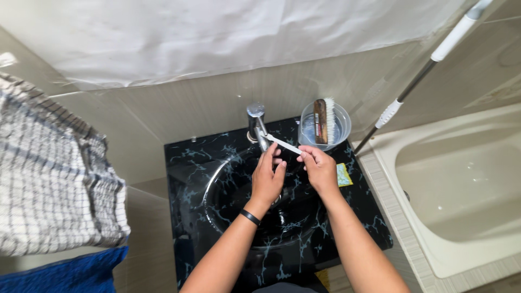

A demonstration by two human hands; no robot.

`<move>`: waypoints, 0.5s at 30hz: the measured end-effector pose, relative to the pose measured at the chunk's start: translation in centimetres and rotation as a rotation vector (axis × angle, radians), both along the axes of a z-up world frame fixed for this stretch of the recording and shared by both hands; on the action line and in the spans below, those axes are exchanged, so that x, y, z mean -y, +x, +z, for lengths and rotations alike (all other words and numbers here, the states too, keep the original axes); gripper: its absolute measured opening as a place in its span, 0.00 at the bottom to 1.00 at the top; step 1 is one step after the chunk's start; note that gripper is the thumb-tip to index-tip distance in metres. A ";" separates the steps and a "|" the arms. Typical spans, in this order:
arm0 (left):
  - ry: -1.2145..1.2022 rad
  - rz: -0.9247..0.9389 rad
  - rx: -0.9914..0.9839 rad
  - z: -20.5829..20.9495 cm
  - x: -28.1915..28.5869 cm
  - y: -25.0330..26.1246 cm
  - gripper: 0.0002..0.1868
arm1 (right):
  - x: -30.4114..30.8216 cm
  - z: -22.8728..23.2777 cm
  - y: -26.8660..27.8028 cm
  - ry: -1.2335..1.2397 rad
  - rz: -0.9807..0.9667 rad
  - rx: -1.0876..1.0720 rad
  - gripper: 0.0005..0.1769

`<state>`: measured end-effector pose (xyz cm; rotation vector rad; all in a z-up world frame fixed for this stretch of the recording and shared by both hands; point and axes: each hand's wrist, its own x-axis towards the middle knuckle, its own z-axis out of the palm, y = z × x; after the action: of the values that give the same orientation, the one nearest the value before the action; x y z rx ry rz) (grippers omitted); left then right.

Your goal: The person cleans a black marble bathroom sink using a yellow sponge, a toothbrush, and a scrub brush. They wipe the sink basin and countertop, scrub the drain and faucet, and rinse the tools in a plastic container of water.

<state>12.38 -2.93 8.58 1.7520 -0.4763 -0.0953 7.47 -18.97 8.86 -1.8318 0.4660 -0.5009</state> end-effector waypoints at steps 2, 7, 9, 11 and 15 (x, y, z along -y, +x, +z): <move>0.034 -0.013 0.013 0.6 -0.6 0.9 0.33 | -0.9 0.1 1.1 -0.116 -0.010 0.009 0.14; 0.132 0.028 0.139 0.1 -0.7 2.3 0.33 | -2.3 0.5 3.6 -0.424 0.001 0.005 0.12; 0.166 0.046 0.161 -0.1 -0.4 2.8 0.32 | -2.2 1.0 3.7 -0.460 -0.005 0.042 0.11; 0.232 0.017 0.139 0.0 -0.2 3.2 0.34 | -1.8 1.9 4.1 -0.538 -0.024 0.059 0.10; 0.299 0.005 0.174 -0.2 0.3 3.9 0.35 | -0.6 2.7 4.2 -0.658 -0.059 0.020 0.09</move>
<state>16.32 -3.23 8.41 2.0654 -0.6084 -0.0101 11.62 -18.41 11.51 -2.4408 0.3642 -0.7767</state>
